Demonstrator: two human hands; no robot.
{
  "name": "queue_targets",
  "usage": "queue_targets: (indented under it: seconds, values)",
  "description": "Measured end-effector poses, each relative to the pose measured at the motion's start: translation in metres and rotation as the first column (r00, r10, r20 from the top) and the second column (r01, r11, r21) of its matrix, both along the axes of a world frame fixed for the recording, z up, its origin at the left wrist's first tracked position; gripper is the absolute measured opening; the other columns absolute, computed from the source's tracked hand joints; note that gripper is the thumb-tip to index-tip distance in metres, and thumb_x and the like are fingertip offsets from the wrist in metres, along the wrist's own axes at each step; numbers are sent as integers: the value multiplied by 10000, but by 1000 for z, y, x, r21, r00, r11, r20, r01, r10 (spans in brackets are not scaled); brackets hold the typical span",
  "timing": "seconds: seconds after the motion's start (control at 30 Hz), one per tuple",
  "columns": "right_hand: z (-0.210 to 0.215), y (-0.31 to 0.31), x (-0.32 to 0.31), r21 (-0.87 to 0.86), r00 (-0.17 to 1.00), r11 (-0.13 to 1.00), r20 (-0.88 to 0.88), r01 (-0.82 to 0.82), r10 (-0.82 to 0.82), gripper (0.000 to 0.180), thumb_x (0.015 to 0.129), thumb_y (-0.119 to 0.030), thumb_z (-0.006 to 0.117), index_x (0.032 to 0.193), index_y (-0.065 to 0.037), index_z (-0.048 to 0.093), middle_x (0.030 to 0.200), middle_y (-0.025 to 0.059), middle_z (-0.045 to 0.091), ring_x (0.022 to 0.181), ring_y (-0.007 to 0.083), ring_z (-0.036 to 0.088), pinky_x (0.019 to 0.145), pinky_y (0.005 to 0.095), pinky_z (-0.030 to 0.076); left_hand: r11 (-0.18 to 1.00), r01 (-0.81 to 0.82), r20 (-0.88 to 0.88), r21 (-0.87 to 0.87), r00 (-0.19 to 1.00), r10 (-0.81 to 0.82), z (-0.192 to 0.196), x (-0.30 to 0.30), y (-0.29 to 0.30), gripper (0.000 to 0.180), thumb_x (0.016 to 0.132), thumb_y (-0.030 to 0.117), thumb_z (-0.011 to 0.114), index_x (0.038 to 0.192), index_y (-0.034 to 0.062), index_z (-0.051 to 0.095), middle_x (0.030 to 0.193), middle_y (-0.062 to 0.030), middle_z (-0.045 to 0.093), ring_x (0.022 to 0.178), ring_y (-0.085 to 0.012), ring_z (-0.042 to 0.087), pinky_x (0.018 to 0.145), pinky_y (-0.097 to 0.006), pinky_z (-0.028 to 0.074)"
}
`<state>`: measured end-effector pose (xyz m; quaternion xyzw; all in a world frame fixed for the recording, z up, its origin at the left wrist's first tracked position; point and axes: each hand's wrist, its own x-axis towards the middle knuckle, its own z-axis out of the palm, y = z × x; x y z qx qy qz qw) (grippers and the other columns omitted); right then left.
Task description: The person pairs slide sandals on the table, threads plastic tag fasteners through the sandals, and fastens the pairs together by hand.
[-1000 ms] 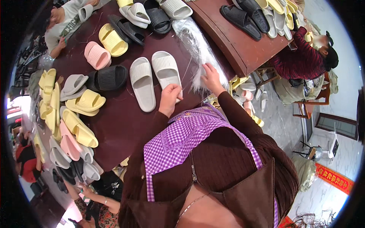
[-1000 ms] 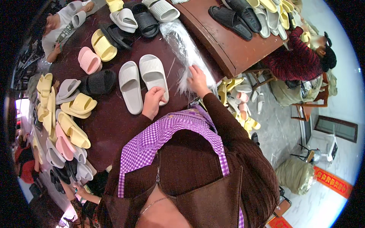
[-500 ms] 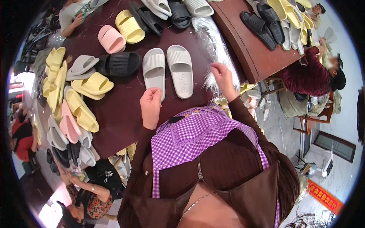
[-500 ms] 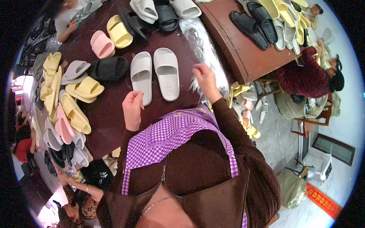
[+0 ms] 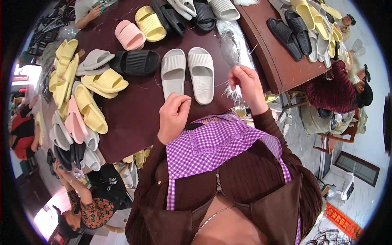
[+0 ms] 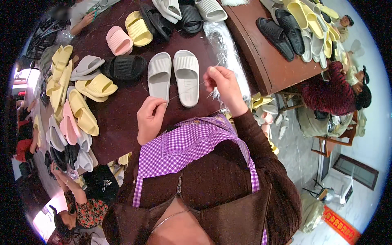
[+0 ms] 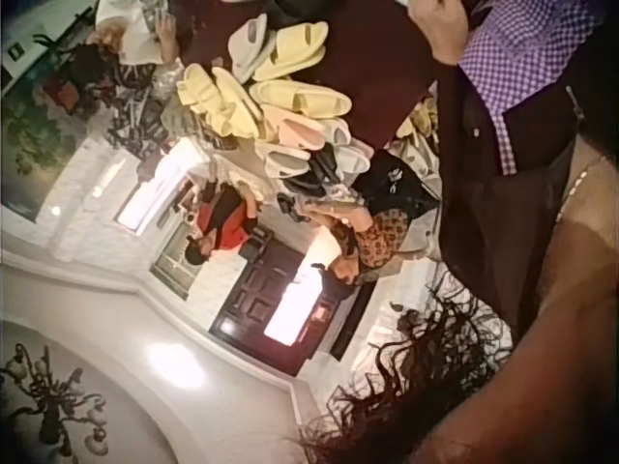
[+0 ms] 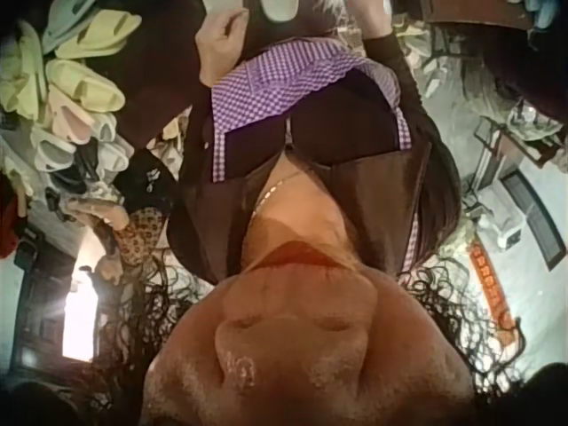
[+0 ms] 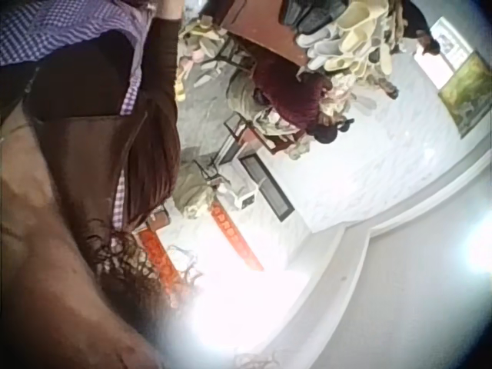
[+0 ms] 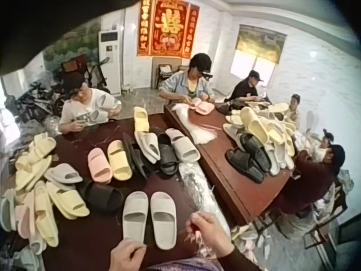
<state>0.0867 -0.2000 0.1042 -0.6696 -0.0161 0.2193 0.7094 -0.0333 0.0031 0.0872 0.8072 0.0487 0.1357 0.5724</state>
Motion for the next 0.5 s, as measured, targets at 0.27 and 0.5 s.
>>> queue_targets:
  seconds: [0.27,0.5]
  values:
    - [-83,12,-16,-275,864,877,-437,-393,250,293,883,-224,500,673,-24,544,536,25,495,423,113,440,398,249,343,912,82,174,402,971,-164,-46,-18,3,86,747,16,616,825,40,592,766,-95,534,707,-279,558,619,-355,471]
    - [-143,35,18,-426,839,746,-433,-512,329,271,849,-213,500,673,-14,551,541,46,525,402,141,487,355,274,360,898,102,41,428,990,-132,-94,-12,5,45,762,45,603,789,23,574,764,-114,542,723,-303,572,625,-375,471]
